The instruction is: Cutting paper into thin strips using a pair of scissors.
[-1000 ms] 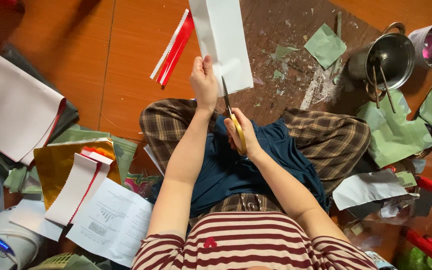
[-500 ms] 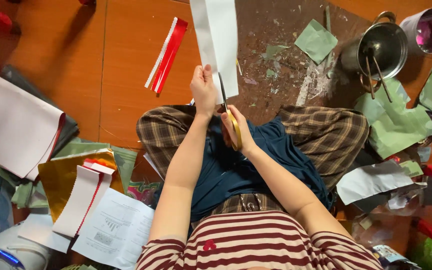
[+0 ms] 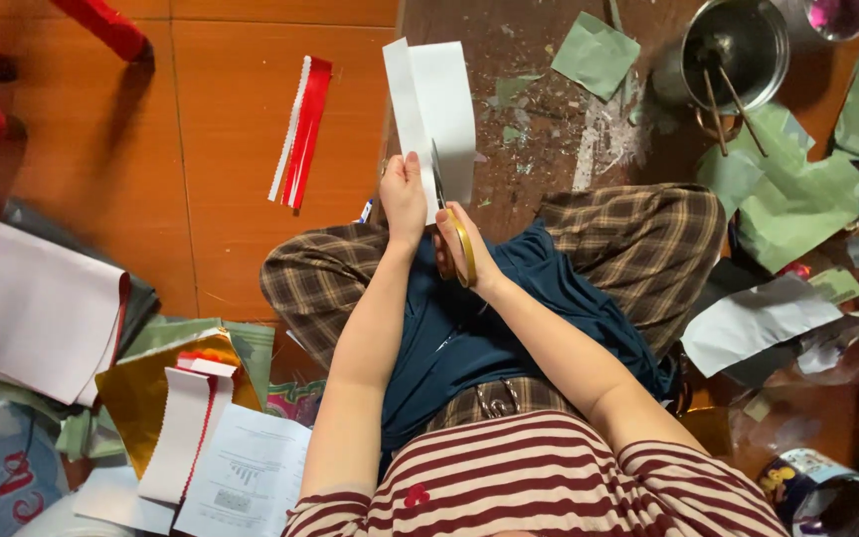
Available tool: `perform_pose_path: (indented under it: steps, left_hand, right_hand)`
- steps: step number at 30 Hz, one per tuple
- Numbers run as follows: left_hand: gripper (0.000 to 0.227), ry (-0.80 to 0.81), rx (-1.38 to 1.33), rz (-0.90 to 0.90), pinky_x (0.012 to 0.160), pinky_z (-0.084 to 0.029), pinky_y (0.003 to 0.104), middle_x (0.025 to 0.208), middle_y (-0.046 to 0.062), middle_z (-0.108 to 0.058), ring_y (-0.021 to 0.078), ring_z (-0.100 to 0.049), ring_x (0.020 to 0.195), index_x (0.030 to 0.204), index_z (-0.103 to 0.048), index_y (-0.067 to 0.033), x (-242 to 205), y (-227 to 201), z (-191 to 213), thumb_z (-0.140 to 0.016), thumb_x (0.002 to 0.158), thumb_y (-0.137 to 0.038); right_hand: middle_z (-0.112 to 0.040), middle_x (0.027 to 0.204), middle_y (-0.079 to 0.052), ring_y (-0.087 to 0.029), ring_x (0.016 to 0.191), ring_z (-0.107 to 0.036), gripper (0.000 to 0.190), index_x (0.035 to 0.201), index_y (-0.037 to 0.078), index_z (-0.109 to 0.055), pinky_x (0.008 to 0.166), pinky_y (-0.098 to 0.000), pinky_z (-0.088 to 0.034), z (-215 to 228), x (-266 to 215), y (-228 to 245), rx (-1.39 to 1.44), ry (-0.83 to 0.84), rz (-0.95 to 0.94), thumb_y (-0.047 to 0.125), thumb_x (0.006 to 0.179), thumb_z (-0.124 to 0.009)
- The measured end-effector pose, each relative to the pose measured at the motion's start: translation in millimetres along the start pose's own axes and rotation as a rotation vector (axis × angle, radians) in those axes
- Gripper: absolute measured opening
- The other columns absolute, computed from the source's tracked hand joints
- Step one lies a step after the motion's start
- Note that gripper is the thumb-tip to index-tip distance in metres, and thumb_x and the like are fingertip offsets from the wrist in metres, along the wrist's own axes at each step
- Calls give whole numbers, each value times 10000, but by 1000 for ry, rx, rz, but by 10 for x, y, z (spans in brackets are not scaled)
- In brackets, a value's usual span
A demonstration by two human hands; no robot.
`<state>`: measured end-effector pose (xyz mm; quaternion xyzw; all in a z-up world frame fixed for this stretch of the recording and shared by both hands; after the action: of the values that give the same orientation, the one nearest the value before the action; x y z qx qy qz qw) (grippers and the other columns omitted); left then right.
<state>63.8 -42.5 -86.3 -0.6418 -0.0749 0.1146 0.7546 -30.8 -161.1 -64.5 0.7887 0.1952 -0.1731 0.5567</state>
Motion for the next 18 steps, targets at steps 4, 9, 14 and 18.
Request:
perform_pose_path:
  steps: [4,9,14,18]
  left_hand:
    - [402,56,96,53,570,-395,338,632,49,-468,121,-420,621,820,-547,-14,-132,-166,-66,-553,1081,-320]
    - [403,129,-62,69,580,-391,319,684,27,-453,88,-396,676,841,-552,-12,-258,-71,-230,-563,1097,-323]
    - [378,160,-59,85,574,-418,283,667,-6,-526,63,-441,655,845,-582,-18,-283,-109,-266,-559,1079,-315]
    - [379,184,0,82,566,-400,306,656,13,-499,72,-428,654,850,-602,-17,-387,-100,-306,-567,1082,-316]
  right_hand:
    - [-488,637,24,-86,468,-468,322,1136,175,-471,414,-243,-386,81,61,4,64,-25,-75,467,1023,-551]
    - [-485,746,8,-78,614,-431,362,1139,95,-525,525,-246,-367,308,143,26,-129,-50,221,451,1093,-566]
    - [-553,887,8,-66,809,-480,368,1159,36,-558,680,-236,-433,323,180,139,-234,-82,348,399,1101,-577]
    - [-601,973,13,-58,885,-536,361,1210,44,-526,757,-212,-472,364,344,216,-153,-50,380,384,1089,-550]
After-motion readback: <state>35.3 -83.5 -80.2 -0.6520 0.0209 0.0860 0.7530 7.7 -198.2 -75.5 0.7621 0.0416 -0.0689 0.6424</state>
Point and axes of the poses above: each hand's wrist, its own x-axis towards the middle knuckle, its own z-axis out of the back of the hand, y = z × x, the point moved 8 cm from there along x, towards the middle knuckle
